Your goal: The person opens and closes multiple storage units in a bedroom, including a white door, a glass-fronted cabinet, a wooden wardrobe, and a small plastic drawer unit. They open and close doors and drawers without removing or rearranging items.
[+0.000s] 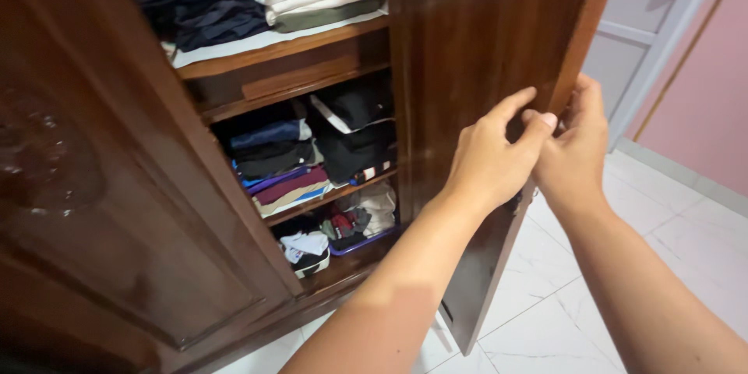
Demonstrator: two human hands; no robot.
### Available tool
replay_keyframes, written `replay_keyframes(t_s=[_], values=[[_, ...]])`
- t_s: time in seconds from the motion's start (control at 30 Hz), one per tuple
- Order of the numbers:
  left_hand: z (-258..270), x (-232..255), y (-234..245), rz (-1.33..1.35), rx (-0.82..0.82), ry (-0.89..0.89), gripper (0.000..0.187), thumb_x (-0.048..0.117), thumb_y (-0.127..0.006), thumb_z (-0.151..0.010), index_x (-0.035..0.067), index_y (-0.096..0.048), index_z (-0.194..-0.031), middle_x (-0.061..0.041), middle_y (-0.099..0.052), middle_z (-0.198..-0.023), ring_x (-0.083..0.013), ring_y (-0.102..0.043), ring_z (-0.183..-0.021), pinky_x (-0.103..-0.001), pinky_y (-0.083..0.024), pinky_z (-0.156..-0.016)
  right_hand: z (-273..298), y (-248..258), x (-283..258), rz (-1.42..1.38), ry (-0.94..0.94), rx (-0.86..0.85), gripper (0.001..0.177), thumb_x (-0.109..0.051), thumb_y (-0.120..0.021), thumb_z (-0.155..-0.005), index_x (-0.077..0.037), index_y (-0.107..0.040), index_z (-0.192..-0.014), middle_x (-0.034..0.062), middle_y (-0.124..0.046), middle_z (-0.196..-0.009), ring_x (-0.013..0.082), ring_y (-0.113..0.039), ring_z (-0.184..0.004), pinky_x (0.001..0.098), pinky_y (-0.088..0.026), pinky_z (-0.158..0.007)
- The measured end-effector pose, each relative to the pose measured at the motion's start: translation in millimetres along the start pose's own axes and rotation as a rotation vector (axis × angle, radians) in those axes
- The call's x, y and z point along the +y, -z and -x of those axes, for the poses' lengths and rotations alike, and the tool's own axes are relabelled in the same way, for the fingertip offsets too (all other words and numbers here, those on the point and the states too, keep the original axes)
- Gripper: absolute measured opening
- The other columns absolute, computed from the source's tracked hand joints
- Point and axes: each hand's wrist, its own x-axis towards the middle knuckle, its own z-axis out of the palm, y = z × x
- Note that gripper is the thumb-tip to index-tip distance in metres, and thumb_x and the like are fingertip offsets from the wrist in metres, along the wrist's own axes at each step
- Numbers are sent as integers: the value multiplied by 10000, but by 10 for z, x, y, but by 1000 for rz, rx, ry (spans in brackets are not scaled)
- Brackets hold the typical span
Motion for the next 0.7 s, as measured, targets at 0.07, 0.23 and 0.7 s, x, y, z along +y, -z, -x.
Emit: replay_keyframes(t_s=[0.07, 0.23, 0.7], values=[[-81, -21, -55, -18, -52, -122, 557, 355, -655, -922, 90, -618, -1411, -208, -697, -1323, -334, -665, -1240, -393, -512, -1031, -58, 119, 117, 56, 25, 24, 449, 55, -617, -985, -19, -501, -1412, 72, -653, -1268, 132, -634, -1128, 260, -532, -937], [-257, -161, -91, -13, -118, -111, 495, 282, -666, -896, 124, -635, -1365, -116, -626, -1438, -299, -689, -1158, -377, -550, -952, -248, 327, 420, 256, -67, 146, 388, 43, -668, -988, 0, -542, -1353, 76, -582, -1145, 165, -562, -972, 298, -479, -814], [-874, -1032, 985, -83, 33, 26, 380, 238, -695, -876, 161, -708, -1248, -132, -703, -1312, -325, -658, -1240, -407, -535, -1004, -595, -459, 833, 775, 171, 23, 706, 0, -662, -855, -41, -438, -1523, 249, -320, -1651, 453, -281, -1529, 535, -258, -1266]])
